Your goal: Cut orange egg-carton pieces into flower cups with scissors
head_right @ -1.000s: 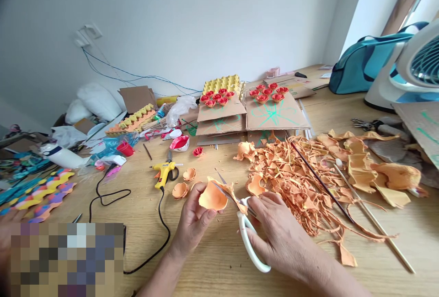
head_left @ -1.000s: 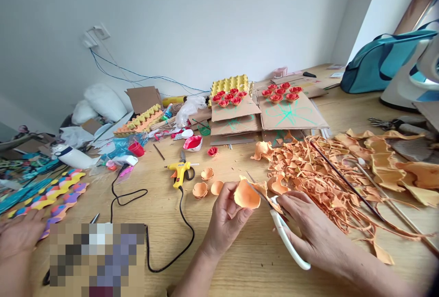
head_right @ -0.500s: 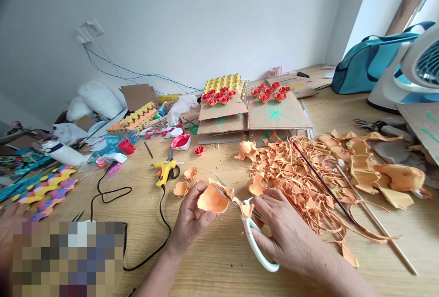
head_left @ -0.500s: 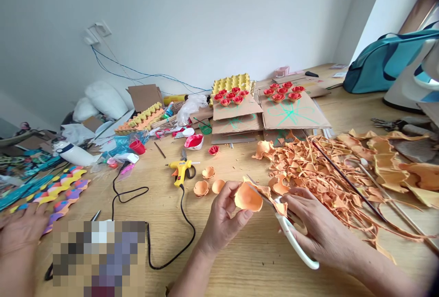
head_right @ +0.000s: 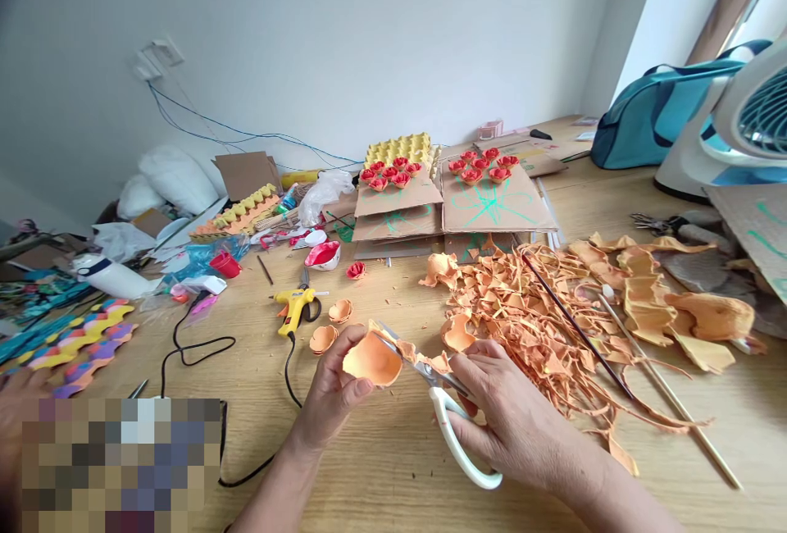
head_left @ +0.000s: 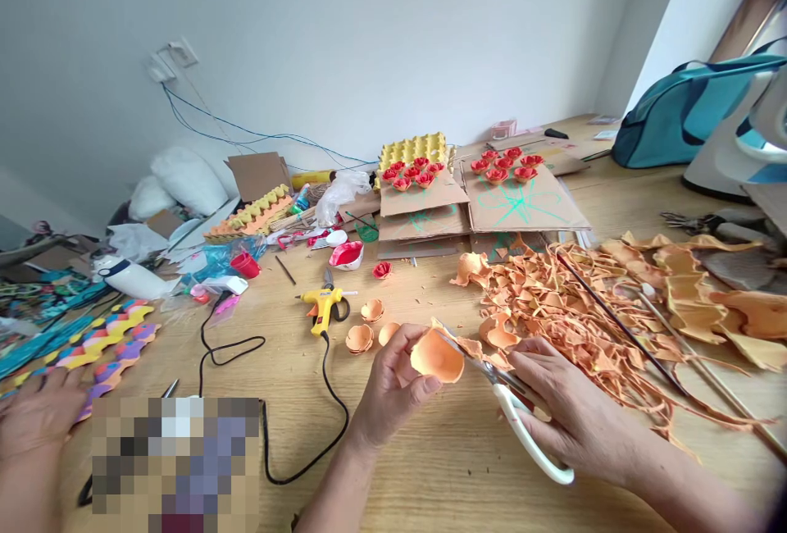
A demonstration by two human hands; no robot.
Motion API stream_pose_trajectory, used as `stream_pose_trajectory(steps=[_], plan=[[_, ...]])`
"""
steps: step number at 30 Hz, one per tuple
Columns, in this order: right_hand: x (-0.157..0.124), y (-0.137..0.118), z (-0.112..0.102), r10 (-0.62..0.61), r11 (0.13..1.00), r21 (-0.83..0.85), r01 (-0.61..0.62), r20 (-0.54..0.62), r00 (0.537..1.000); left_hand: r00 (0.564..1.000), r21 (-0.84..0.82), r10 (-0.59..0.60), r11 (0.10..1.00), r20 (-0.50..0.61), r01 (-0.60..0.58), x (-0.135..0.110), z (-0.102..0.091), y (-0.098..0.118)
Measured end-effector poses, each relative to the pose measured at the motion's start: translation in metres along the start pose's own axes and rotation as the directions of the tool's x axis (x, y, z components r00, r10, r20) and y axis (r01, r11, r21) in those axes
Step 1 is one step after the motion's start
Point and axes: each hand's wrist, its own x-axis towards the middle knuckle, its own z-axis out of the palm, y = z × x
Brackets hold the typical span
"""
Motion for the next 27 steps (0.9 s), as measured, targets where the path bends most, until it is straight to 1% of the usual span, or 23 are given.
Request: stream_pose_trajectory(steps=[4, 10, 15, 18, 22, 27], plan=[[0.001, 0.000, -0.001, 0.003, 1.000, -0.018, -0.003, -0.012, 1.000, 1.000, 0.009, 0.018, 1.000, 0.002, -0.018, 0.000, 0.001, 0.000], [0.001, 0.000, 0.003, 0.022, 0.998, -0.051, -0.024, -0.037, 0.999, 0.999, 0.110, -0.002, 0.994, 0.042, -0.002, 0.000, 0.007, 0.004], [0.000, 0.001, 0.005, 0.024, 0.999, -0.046, -0.026, -0.046, 0.999, 0.999, 0.121, -0.016, 0.993, 0.039, 0.011, 0.000, 0.010, 0.007], [-0.001, 0.002, 0.003, 0.010, 0.999, -0.037, -0.011, -0.030, 0.999, 0.999, 0.097, -0.017, 0.995, 0.031, 0.013, 0.001, 0.010, 0.007], [-0.001, 0.001, 0.000, 0.002, 1.000, -0.029, -0.003, -0.028, 1.000, 0.999, 0.024, 0.007, 1.000, 0.036, -0.008, 0.002, 0.012, 0.008], [-0.002, 0.001, 0.002, 0.001, 1.000, 0.022, -0.001, -0.007, 1.000, 0.998, -0.071, -0.034, 0.997, 0.050, 0.037, 0.002, 0.010, 0.006]])
